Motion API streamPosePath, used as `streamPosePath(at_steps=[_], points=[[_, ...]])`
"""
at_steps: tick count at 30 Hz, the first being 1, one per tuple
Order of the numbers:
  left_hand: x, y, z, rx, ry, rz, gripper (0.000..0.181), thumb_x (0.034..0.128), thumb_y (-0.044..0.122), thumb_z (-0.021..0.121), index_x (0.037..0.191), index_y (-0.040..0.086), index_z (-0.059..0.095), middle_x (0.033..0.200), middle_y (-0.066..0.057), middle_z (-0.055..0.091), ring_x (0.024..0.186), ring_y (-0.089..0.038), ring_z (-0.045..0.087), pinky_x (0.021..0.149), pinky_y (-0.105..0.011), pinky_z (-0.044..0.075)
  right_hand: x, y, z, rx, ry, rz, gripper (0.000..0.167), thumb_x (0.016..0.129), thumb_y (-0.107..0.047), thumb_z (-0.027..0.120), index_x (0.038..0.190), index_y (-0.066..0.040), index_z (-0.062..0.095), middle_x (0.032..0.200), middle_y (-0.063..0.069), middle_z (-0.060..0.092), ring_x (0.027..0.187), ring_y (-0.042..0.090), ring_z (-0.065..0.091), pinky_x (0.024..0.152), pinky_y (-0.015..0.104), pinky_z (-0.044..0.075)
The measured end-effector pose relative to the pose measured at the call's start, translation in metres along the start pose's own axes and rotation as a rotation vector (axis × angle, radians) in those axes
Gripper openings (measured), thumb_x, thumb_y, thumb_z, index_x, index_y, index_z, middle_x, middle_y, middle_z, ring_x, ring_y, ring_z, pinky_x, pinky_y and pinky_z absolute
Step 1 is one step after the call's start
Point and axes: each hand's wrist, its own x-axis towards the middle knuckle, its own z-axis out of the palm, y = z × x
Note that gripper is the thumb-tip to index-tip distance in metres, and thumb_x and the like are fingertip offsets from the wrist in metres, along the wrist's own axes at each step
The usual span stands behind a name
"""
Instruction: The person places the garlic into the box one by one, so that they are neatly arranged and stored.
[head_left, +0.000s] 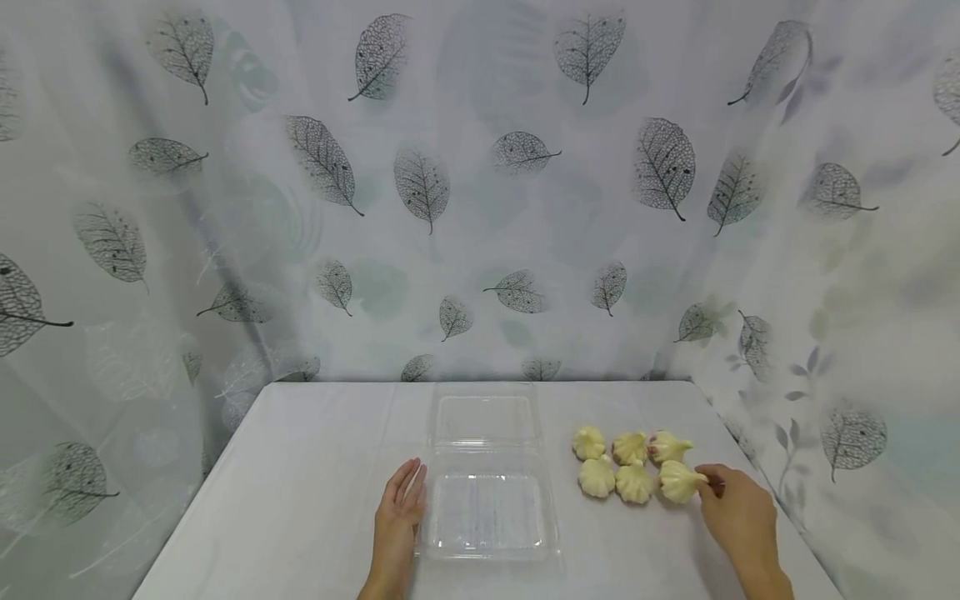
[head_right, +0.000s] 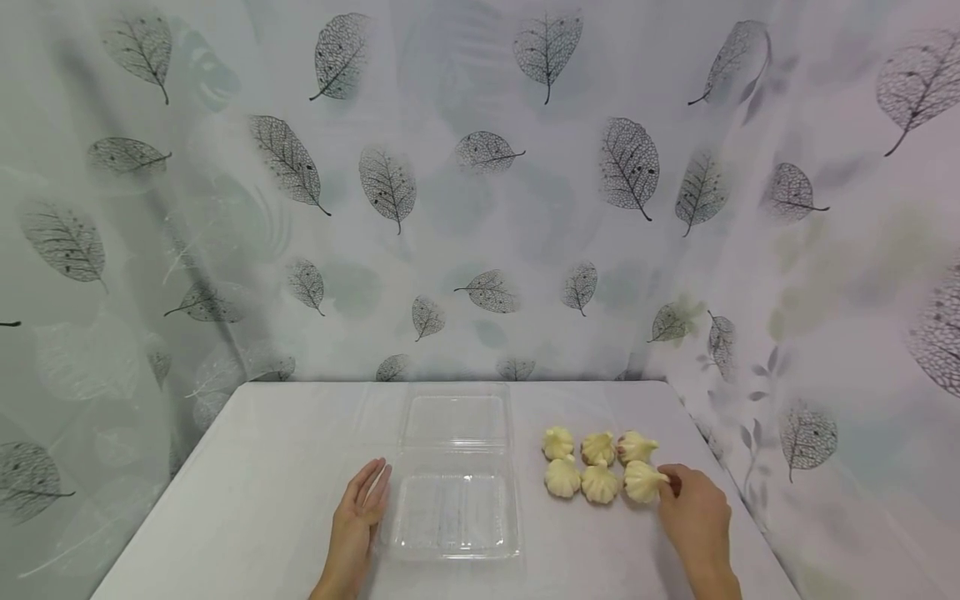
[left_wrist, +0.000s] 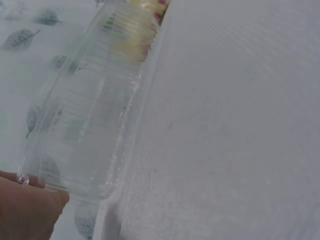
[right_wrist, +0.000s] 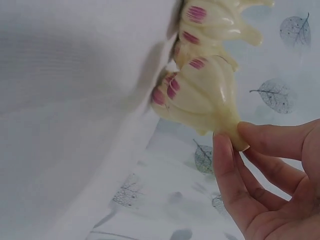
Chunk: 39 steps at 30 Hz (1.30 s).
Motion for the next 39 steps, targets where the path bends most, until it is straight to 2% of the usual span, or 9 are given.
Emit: streamPosePath(at_steps=[4,9,15,21,26,34,39], points=[[-0.001,0.001,0.0,0.001,-0.001,0.001,0.07,0.0927,-0.021,0.035,0.159,-0.002,0.026,0.169,-0.019,0.023,0.157,-0.033,0.024,0.121,-0.026,0.032,0.0,-0.005,-0.008,0.005,0.043,-0.024,0.015,0.086,-0.001,0.076,0.102,0.001,0.078,0.079,0.01,0.074,0.068,0.027,0.07,0.054,0.039,0.052],[-0.002,0.001,0.0,0.011,0.0,0.02,0.071,0.0904,-0.023,0.035,0.159,-0.004,0.028,0.168,-0.022,0.024,0.156,-0.036,0.025,0.121,-0.027,0.032,0.002,-0.012,-0.013,-0.004,0.085,-0.025,0.016,0.086,-0.001,0.077,0.102,0.001,0.078,0.079,0.011,0.074,0.066,0.025,0.068,0.053,0.033,0.049],[-0.002,0.002,0.0,-0.023,0.013,0.025,0.073,0.0888,-0.025,0.035,0.158,-0.005,0.028,0.168,-0.023,0.025,0.156,-0.035,0.026,0.121,-0.027,0.032,0.002,-0.02,-0.016,0.015,0.142,-0.041,0.015,0.085,0.0,0.077,0.1,0.002,0.078,0.081,0.014,0.075,0.069,0.03,0.071,0.055,0.032,0.05],[-0.001,0.001,0.002,-0.062,0.023,0.021,0.075,0.0865,-0.027,0.034,0.158,-0.005,0.028,0.168,-0.022,0.025,0.156,-0.034,0.026,0.122,-0.027,0.033,0.002,-0.029,-0.018,0.031,0.157,-0.022,0.016,0.085,0.0,0.079,0.101,0.001,0.078,0.086,0.015,0.076,0.073,0.032,0.074,0.054,0.019,0.047],[-0.001,0.0,0.001,-0.059,0.018,0.019,0.076,0.0858,-0.026,0.033,0.158,-0.005,0.027,0.169,-0.022,0.024,0.156,-0.034,0.025,0.122,-0.027,0.032,0.002,-0.037,-0.018,0.047,0.167,-0.019,0.017,0.086,-0.001,0.08,0.103,-0.002,0.079,0.088,0.014,0.077,0.076,0.032,0.075,0.055,0.007,0.042],[-0.001,-0.002,-0.001,-0.061,0.011,0.029,0.073,0.0884,-0.026,0.034,0.158,-0.005,0.028,0.169,-0.022,0.025,0.156,-0.033,0.025,0.122,-0.025,0.032,0.001,-0.053,-0.018,0.062,0.178,-0.1,0.018,0.086,-0.001,0.08,0.104,-0.001,0.078,0.09,0.016,0.076,0.077,0.032,0.075,0.057,0.001,0.041],[-0.001,-0.003,0.0,-0.062,0.011,0.035,0.072,0.0895,-0.025,0.034,0.158,-0.004,0.029,0.169,-0.02,0.025,0.157,-0.032,0.025,0.121,-0.025,0.033,0.001,-0.062,-0.019,0.059,0.194,-0.11,0.019,0.085,-0.001,0.081,0.104,-0.003,0.078,0.09,0.014,0.076,0.077,0.031,0.075,0.06,-0.001,0.038]])
